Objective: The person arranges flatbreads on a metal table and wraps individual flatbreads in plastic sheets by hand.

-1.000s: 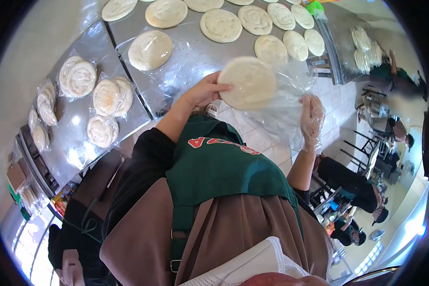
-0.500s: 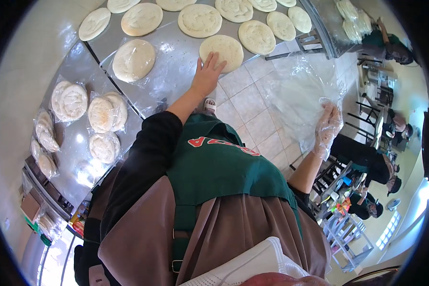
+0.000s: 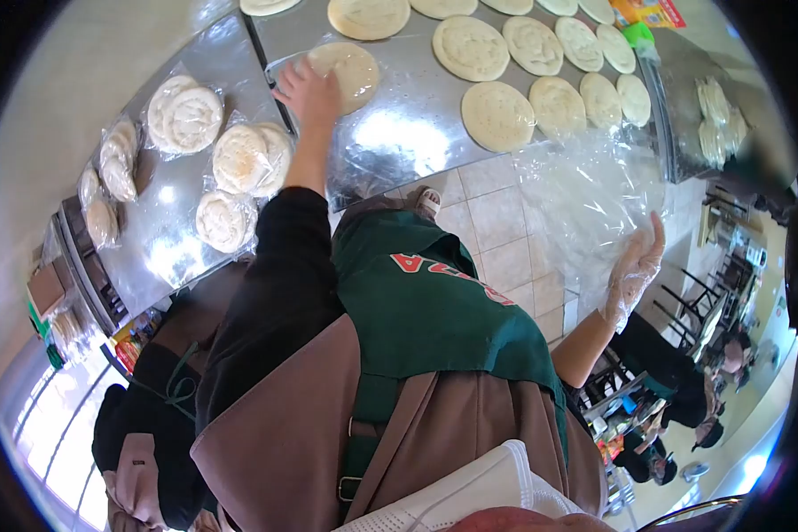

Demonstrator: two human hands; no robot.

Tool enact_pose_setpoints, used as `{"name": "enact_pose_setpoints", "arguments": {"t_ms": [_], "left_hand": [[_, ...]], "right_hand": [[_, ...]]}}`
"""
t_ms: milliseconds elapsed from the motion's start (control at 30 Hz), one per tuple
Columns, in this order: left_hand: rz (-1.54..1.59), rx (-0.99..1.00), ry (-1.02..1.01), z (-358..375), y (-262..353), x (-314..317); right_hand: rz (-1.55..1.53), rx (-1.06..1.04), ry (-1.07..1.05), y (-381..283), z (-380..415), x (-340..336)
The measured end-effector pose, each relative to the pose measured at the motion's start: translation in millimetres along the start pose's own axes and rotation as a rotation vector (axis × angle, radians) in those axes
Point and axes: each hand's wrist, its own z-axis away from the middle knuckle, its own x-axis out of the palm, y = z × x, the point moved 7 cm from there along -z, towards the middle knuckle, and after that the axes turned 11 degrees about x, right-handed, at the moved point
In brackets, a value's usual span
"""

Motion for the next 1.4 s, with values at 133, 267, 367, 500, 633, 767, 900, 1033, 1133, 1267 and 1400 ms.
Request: {"name": "enact_pose_setpoints", "arguments": {"t_ms": [133, 267, 367, 500, 633, 767, 900, 1033, 1133, 1267, 1400], "left_hand": [[0.024, -0.077, -0.427, -34, -42, -5], [0.041, -0.106, -0.637, -44, -56, -2], [0.434, -0.094, -0.703, -40, -62, -2], [0.950, -0.211, -0.815, -18, -23, -49], [1.204, -0.055, -0.665, -18, 21, -98], [1.333, 0.064, -0.542, -24, 59, -129], [1.317, 0.486, -0.237, -37, 119, -205], [1.094, 0.974, -0.127, -19, 170, -239], [1.047, 1.010, -0.158, -5, 185, -229], [1.083, 0.887, -0.113, 0, 190, -237], [1.035, 0.886, -0.067, 3, 190, -237]], "right_hand": [[0.002, -0.081, -0.103, -11, -10, 30], [0.176, -0.353, -0.212, -45, -11, 56], [0.094, -0.355, -0.217, -62, -10, 72], [0.217, -0.489, -0.168, -102, 8, 89], [0.146, -0.567, -0.335, -116, 17, 108], [0.169, -0.498, -0.491, -113, 22, 136], [-0.031, -0.427, -0.641, -99, 17, 162], [-0.940, 0.405, -0.783, -29, -9, 208], [-1.129, 0.605, -1.064, -45, -3, 218], [-1.017, 0.319, -0.881, -55, -12, 193], [-0.783, 0.176, -0.860, -96, -3, 163]]}}
